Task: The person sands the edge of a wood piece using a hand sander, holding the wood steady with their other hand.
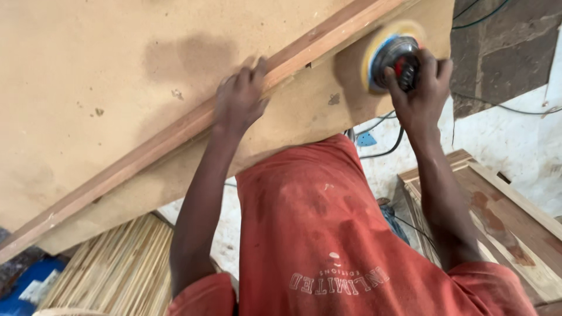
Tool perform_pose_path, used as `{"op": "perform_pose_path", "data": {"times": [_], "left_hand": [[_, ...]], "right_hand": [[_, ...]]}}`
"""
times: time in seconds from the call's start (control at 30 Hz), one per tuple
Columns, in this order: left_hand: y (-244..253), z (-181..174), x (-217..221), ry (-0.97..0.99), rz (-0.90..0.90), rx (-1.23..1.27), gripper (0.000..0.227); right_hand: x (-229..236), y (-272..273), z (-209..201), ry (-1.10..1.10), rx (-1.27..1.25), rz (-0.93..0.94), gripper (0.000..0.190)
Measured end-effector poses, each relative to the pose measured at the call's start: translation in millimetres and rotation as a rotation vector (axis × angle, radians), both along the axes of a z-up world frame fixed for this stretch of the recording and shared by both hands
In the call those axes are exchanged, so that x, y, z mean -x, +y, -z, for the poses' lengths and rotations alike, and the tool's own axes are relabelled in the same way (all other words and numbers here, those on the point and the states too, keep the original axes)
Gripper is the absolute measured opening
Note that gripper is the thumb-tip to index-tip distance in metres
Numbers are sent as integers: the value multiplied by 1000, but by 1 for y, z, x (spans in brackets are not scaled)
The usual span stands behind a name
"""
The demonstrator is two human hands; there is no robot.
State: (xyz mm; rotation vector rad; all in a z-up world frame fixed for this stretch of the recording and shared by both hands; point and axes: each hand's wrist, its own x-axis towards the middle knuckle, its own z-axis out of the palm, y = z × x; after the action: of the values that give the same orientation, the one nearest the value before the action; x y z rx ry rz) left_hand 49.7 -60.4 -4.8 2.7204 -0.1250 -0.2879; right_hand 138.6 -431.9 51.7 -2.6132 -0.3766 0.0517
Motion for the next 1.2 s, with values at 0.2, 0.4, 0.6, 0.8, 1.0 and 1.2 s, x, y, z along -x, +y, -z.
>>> {"op": "perform_pose_path", "data": {"times": [0.2, 0.4, 0.6, 0.8, 1.0, 1.2], "left_hand": [[-51, 7, -60, 147, -23, -64, 96], [-55, 8, -58, 75, -54, -83, 77], [-56, 8, -61, 80, -56, -106, 66], [-57, 8, -55, 49, -42, -141, 68], [-57, 12, -53, 66, -30, -153, 68], [-56, 14, -51, 41, -16, -151, 69]], "right_hand": [[-32, 48, -19, 118, 267, -240, 50], [-61, 10, -8, 104, 239, -121, 47], [-61, 15, 1, 207, 311, -151, 47], [-30, 53, -9, 224, 261, -327, 40], [-67, 4, 0, 248, 291, -140, 43], [-113, -49, 5, 141, 283, -91, 42]]}}
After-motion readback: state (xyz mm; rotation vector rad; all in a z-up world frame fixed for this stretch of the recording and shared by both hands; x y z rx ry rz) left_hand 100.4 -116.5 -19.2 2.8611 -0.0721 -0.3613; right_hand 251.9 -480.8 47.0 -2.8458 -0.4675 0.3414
